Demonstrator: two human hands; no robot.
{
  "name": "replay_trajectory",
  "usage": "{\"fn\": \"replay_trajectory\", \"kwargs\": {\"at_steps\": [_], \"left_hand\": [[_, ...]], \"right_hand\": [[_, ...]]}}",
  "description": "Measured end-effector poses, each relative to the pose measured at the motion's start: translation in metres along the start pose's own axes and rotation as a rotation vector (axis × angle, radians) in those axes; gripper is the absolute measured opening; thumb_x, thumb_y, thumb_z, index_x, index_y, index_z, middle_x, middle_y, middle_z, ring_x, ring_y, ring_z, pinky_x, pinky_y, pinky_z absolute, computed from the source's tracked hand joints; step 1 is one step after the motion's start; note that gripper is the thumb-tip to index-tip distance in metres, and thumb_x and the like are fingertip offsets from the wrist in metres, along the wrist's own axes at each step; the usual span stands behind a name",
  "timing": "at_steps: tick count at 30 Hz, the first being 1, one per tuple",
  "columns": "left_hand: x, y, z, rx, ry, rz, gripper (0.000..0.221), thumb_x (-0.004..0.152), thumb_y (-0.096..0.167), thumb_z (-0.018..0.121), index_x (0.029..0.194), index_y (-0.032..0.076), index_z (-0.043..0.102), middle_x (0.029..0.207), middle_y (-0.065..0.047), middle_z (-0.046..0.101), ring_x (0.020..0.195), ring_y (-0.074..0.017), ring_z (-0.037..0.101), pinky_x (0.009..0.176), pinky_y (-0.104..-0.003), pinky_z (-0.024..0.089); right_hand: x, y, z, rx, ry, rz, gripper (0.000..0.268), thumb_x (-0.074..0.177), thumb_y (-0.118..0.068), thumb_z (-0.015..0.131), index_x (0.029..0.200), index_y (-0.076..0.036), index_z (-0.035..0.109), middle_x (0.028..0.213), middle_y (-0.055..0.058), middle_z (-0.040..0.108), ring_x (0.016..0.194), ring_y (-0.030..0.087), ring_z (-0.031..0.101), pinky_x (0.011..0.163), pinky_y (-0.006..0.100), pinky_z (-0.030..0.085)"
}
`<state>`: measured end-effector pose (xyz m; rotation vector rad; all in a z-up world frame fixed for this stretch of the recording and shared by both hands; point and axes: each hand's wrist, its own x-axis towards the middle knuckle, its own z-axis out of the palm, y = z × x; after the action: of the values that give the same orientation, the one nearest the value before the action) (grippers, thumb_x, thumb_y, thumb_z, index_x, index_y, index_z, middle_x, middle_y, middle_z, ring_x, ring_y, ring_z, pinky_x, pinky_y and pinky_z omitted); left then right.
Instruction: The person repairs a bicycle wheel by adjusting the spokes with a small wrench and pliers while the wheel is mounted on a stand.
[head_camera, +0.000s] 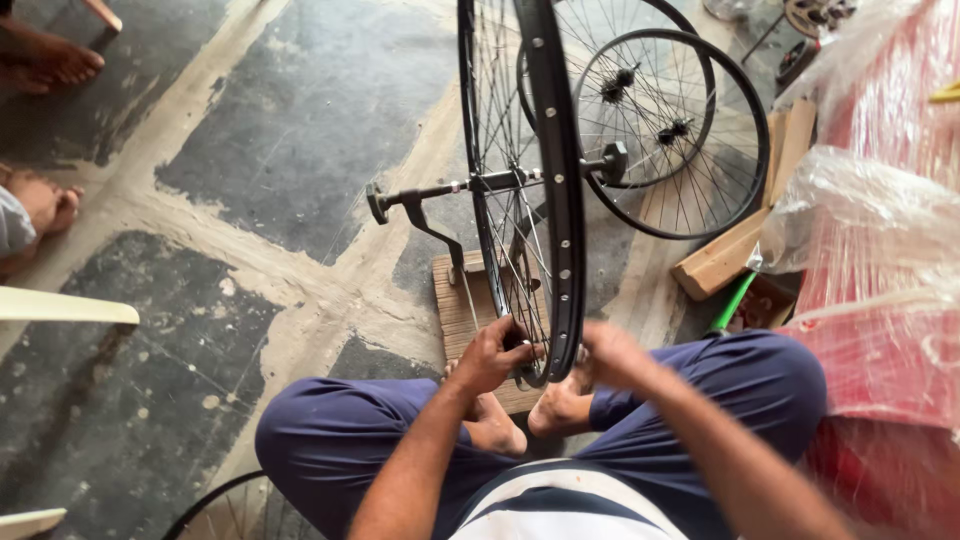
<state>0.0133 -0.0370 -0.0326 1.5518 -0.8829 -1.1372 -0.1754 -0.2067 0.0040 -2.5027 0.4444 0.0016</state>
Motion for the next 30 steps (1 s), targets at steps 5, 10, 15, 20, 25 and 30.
{"fn": "replay_trajectory", "kwargs": {"at_steps": [5, 10, 15, 20, 25, 30], "left_hand": [[0.008, 0.016, 0.027, 0.541, 0.340, -0.077, 0.045, 0.078, 0.037, 0.086, 0.101, 0.007, 0.061, 0.092, -0.017, 0.073, 0.087, -0.0373, 0.070, 0.077, -0.049, 0.053], [-0.002, 0.016, 0.017, 0.428, 0.303, 0.006, 0.041, 0.078, 0.029, 0.086, 0.101, 0.004, 0.063, 0.089, -0.017, 0.074, 0.081, -0.0323, 0.071, 0.072, -0.044, 0.056], [-0.019, 0.018, -0.016, -0.706, -0.356, -0.026, 0.036, 0.093, 0.019, 0.076, 0.123, 0.001, 0.068, 0.098, -0.006, 0.073, 0.084, -0.0140, 0.068, 0.073, -0.029, 0.056], [-0.031, 0.008, 0.012, -1.198, -0.457, 0.083, 0.034, 0.098, 0.014, 0.077, 0.128, 0.002, 0.068, 0.101, -0.007, 0.071, 0.082, -0.0141, 0.067, 0.070, -0.026, 0.054], [-0.021, -0.007, -0.004, 0.417, 0.108, 0.914, 0.015, 0.097, 0.014, 0.074, 0.111, 0.007, 0.071, 0.109, -0.013, 0.071, 0.093, -0.0244, 0.070, 0.076, -0.033, 0.059], [-0.024, -0.026, 0.001, 0.115, 0.114, 0.512, 0.023, 0.095, 0.015, 0.073, 0.117, 0.008, 0.073, 0.114, -0.012, 0.073, 0.104, -0.0236, 0.068, 0.088, -0.033, 0.056]], "right_hand": [[0.039, 0.052, -0.098, -0.251, 0.023, 0.419, 0.040, 0.091, -0.030, 0.073, 0.127, -0.015, 0.063, 0.115, 0.006, 0.072, 0.100, 0.023, 0.070, 0.086, 0.040, 0.058], [0.012, -0.014, -0.119, -0.289, -0.084, 0.108, 0.044, 0.079, -0.033, 0.080, 0.120, -0.019, 0.070, 0.110, 0.005, 0.073, 0.096, 0.023, 0.072, 0.081, 0.036, 0.060], [-0.026, -0.130, -0.074, 0.077, 0.206, -0.382, 0.025, 0.090, -0.020, 0.072, 0.111, -0.009, 0.068, 0.098, 0.011, 0.071, 0.086, 0.031, 0.071, 0.075, 0.039, 0.058], [-0.029, -0.147, -0.098, 0.089, 0.197, -0.130, 0.016, 0.087, -0.022, 0.076, 0.097, -0.010, 0.070, 0.079, 0.009, 0.068, 0.070, 0.029, 0.069, 0.061, 0.040, 0.054], [-0.032, -0.138, -0.076, 0.070, 0.250, -0.290, 0.019, 0.087, -0.016, 0.073, 0.106, -0.013, 0.072, 0.092, 0.010, 0.071, 0.079, 0.032, 0.069, 0.066, 0.040, 0.055], [-0.035, -0.122, -0.036, 0.006, 0.229, -0.156, 0.020, 0.089, -0.015, 0.075, 0.109, -0.012, 0.075, 0.089, 0.011, 0.071, 0.075, 0.031, 0.069, 0.065, 0.040, 0.054]]}}
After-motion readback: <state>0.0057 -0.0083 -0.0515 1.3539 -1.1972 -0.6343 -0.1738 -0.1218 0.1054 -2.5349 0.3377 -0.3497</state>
